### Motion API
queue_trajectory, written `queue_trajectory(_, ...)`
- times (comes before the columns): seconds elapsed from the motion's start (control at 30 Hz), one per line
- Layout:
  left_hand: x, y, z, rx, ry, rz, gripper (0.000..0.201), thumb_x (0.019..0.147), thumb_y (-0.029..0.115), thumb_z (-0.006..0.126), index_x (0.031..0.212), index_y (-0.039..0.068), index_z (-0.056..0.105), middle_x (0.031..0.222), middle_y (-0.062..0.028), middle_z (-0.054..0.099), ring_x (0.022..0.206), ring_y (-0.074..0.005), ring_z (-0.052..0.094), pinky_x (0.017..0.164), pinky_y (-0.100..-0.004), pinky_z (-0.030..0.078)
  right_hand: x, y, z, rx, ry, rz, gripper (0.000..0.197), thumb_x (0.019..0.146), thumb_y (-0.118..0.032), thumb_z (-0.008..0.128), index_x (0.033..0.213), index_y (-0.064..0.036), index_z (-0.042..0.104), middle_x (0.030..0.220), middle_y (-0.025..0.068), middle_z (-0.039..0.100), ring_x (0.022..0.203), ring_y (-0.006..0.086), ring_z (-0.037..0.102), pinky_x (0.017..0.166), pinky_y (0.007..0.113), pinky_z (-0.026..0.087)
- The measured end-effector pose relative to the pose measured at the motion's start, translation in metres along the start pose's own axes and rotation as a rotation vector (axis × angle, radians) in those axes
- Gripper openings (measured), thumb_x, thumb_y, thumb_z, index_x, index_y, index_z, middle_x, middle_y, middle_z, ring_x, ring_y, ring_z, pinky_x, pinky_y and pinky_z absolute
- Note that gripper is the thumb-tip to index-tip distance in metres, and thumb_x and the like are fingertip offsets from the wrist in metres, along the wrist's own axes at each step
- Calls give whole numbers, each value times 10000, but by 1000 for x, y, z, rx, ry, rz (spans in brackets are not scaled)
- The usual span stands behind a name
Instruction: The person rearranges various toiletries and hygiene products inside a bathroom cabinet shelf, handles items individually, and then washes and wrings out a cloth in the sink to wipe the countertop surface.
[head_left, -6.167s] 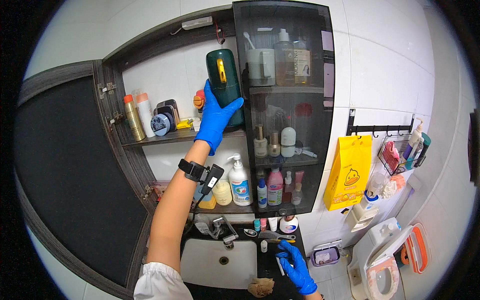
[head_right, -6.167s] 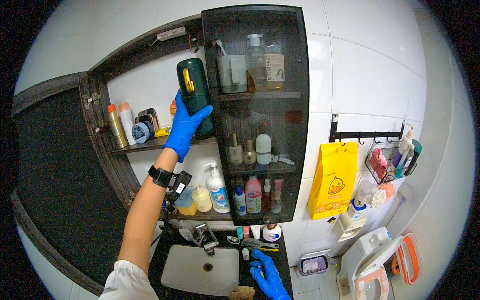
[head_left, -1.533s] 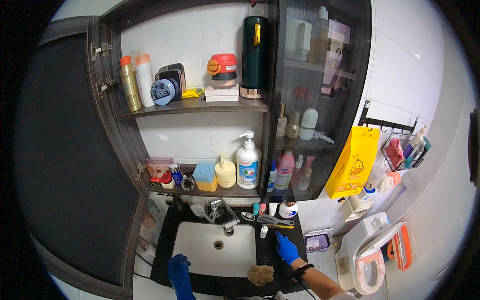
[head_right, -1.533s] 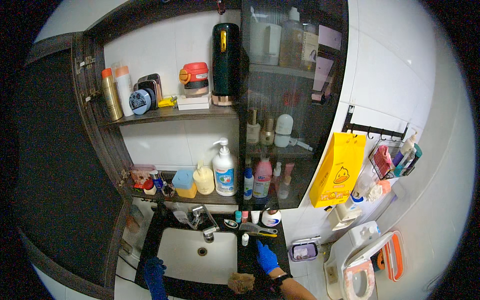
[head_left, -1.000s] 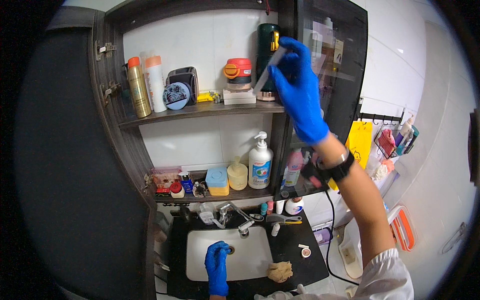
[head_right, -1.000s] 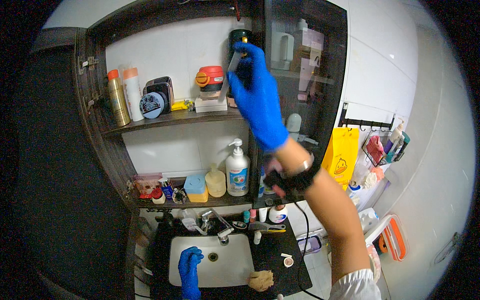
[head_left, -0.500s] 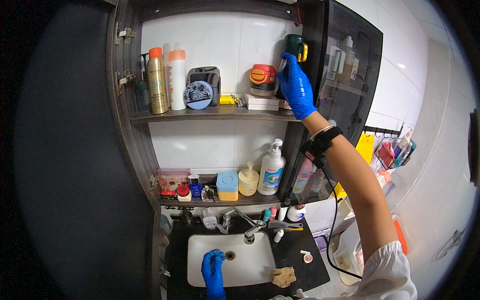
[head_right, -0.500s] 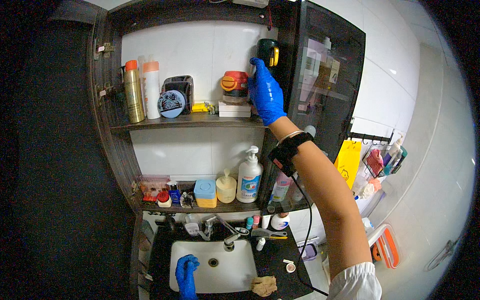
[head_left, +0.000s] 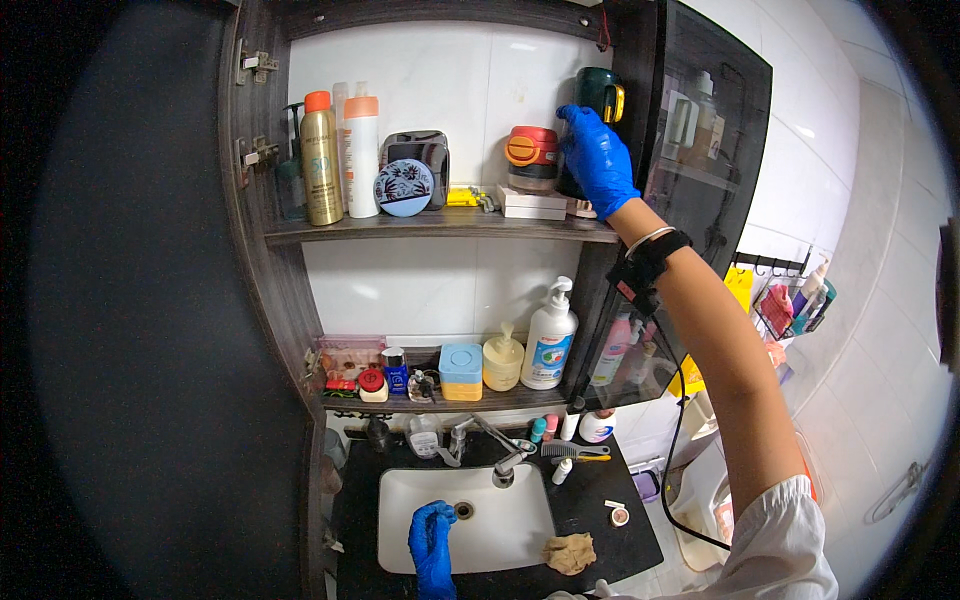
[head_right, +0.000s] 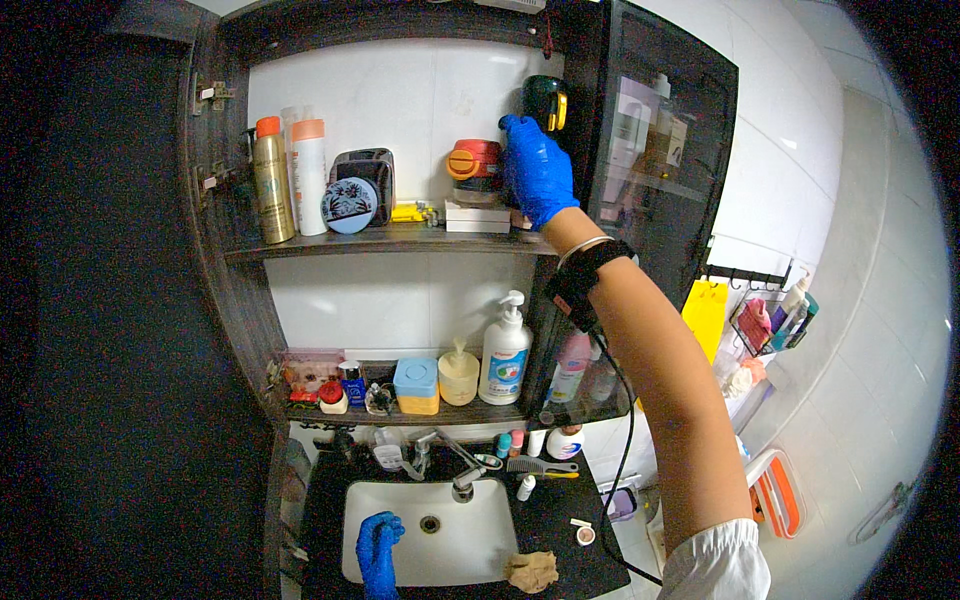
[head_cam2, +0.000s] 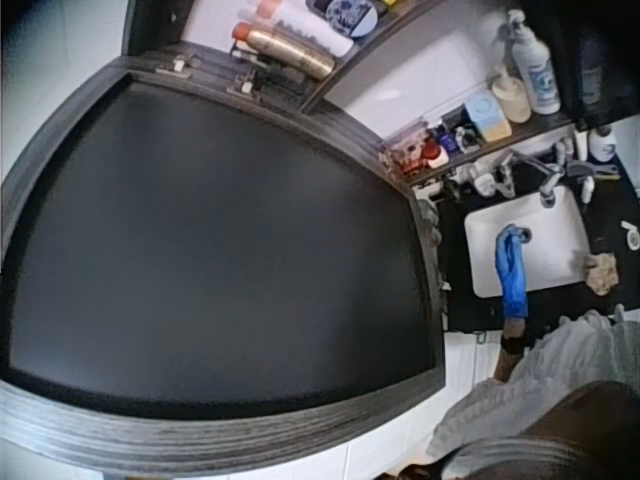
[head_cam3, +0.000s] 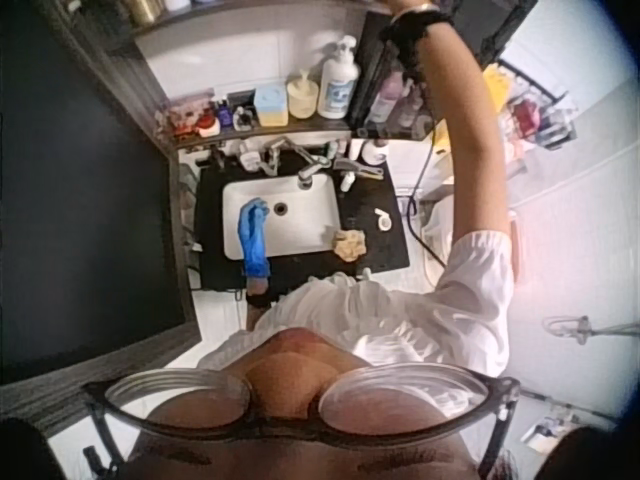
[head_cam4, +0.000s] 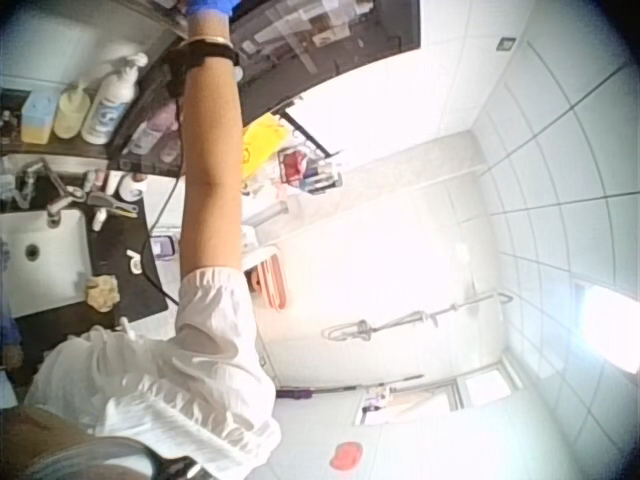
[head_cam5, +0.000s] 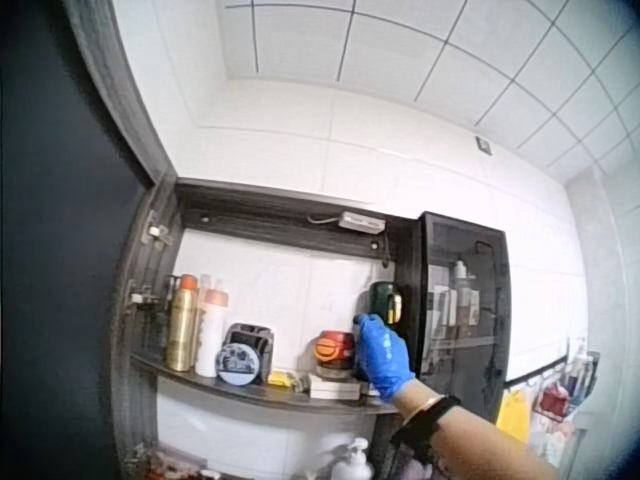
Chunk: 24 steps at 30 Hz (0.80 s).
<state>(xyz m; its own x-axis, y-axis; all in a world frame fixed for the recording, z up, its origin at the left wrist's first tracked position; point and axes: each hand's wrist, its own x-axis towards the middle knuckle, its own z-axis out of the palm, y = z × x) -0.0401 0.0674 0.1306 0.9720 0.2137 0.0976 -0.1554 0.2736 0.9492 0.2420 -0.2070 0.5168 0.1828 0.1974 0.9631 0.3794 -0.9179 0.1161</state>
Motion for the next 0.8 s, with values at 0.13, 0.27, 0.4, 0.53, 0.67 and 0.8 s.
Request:
queue_trajectory(0.13,-3,-5,-2,0,-19,34,196,934,64,481,1105,5,558,1011,-58,585,894,-133,556,844,-263,465,6,3,0,-46,12,-51,290,821,-59,493,1099,-127,539,1023,167,602,853,374,614,708,454,501)
queue_trajectory(0.27,-1,-8,-3,-26,-27,78,197,940,66,474,1108,9,561,1013,-53,587,887,-131,558,838,-260,468,10,6,4,-142,-77,-66,244,836,-74,478,1068,-129,531,1002,163,597,838,366,621,677,455,507)
queue_trajectory(0.4,-5,16,7,-9,63,-97,186,911,64,513,1079,-9,546,983,-84,584,910,-150,556,856,-283,448,10,6,5,-170,-55,-113,216,840,-76,474,1043,-129,525,985,161,594,825,359,626,654,453,508)
queue_trajectory(0.53,-9,17,6,32,68,-87,184,919,71,507,1081,-2,556,998,-77,589,903,-141,557,849,-275,451,10,0,1,-219,-114,-119,276,847,-97,478,1114,-143,530,961,148,619,819,338,635,651,433,512)
queue_trajectory(0.67,-11,12,3,54,-13,34,198,953,91,463,1103,17,568,1020,-57,595,893,-136,565,840,-260,463,11,4,0,-279,-210,-115,345,869,-147,473,1210,-162,523,971,133,644,828,321,642,674,424,512)
queue_trajectory(0.8,-10,10,5,48,0,29,200,956,101,462,1102,18,570,1024,-55,596,893,-137,566,840,-260,461,12,6,5,-252,-274,-107,317,911,-202,454,1215,-173,539,1014,138,647,863,316,643,720,413,510)
